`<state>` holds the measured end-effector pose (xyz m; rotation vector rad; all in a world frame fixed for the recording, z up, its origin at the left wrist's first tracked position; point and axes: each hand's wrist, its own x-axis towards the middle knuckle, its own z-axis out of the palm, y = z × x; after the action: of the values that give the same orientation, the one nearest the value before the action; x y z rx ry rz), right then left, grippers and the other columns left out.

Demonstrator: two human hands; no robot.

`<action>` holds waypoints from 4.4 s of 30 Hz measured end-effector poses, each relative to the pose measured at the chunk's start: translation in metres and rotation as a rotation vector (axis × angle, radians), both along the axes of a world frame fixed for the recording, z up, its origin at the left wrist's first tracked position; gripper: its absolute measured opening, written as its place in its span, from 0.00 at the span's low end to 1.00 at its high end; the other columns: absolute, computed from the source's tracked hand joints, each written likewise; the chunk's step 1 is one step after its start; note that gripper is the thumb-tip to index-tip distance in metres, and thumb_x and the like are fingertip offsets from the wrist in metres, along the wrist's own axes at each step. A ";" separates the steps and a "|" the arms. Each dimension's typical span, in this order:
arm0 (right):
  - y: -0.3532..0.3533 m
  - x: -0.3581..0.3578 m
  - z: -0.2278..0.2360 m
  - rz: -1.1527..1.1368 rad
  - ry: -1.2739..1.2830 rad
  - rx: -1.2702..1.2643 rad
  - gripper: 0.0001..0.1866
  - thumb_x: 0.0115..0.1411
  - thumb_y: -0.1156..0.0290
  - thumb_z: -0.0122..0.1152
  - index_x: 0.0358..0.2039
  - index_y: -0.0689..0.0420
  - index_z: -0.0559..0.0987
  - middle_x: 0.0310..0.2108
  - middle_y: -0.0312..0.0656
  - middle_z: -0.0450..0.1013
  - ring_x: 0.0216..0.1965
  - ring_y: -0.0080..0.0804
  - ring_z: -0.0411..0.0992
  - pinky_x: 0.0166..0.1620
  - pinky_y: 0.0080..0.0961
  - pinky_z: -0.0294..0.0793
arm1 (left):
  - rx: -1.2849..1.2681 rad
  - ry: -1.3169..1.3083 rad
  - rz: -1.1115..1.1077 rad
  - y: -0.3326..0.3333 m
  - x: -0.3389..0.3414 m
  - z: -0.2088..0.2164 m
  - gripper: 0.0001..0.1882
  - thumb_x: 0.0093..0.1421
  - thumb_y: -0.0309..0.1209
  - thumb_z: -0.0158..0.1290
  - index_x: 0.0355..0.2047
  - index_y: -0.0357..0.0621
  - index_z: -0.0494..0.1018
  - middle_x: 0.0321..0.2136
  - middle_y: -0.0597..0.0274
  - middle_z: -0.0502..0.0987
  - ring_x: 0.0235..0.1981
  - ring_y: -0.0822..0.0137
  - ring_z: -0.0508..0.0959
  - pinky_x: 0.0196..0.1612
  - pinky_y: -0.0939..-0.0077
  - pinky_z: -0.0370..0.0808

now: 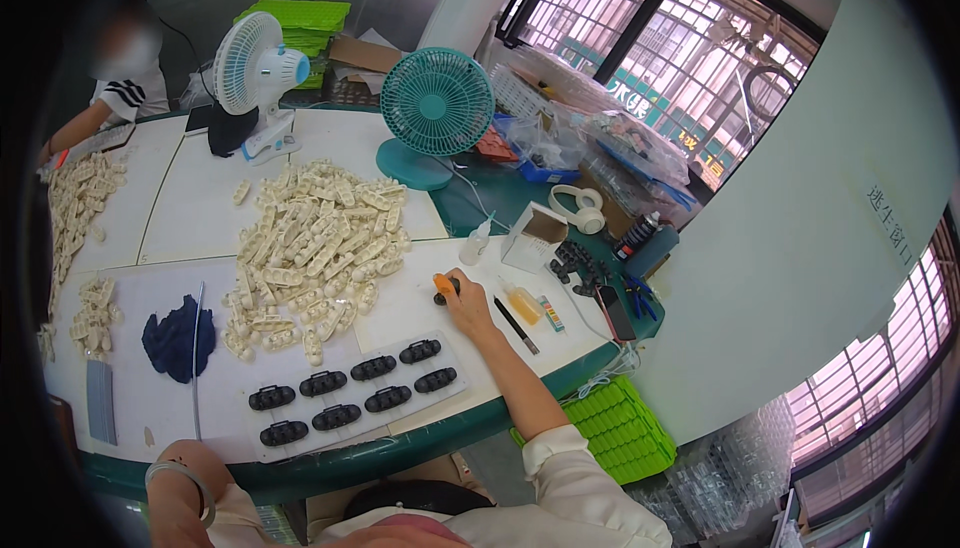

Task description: The recorder sorts small white plastic components and applies glue to black plastic housings as part of an assembly process.

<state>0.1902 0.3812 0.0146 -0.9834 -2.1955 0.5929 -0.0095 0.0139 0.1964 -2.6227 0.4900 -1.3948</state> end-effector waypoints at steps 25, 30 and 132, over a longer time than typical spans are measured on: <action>0.005 0.001 -0.005 0.024 0.150 -0.167 0.14 0.61 0.64 0.40 0.27 0.57 0.71 0.16 0.35 0.65 0.14 0.17 0.60 0.17 0.15 0.58 | -0.003 0.003 0.031 0.001 -0.001 0.002 0.07 0.45 0.26 0.45 0.14 0.38 0.69 0.13 0.55 0.67 0.16 0.58 0.70 0.17 0.59 0.66; 0.005 0.001 -0.004 0.031 0.140 -0.149 0.13 0.60 0.64 0.41 0.27 0.57 0.71 0.16 0.35 0.65 0.13 0.17 0.60 0.16 0.16 0.57 | -0.006 -0.011 0.028 0.000 0.000 -0.001 0.07 0.45 0.26 0.45 0.14 0.38 0.69 0.12 0.55 0.67 0.15 0.58 0.70 0.17 0.59 0.66; 0.002 -0.001 0.001 -0.045 -0.070 -0.004 0.11 0.54 0.67 0.55 0.35 0.58 0.68 0.23 0.48 0.73 0.26 0.44 0.73 0.30 0.32 0.69 | 0.018 0.058 -0.010 0.002 -0.004 0.008 0.05 0.40 0.28 0.49 0.13 0.40 0.69 0.11 0.57 0.66 0.15 0.58 0.70 0.16 0.59 0.65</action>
<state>0.1894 0.3834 0.0160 -1.0678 -2.2279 0.5497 -0.0132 0.0157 0.2047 -2.6561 0.5207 -1.3142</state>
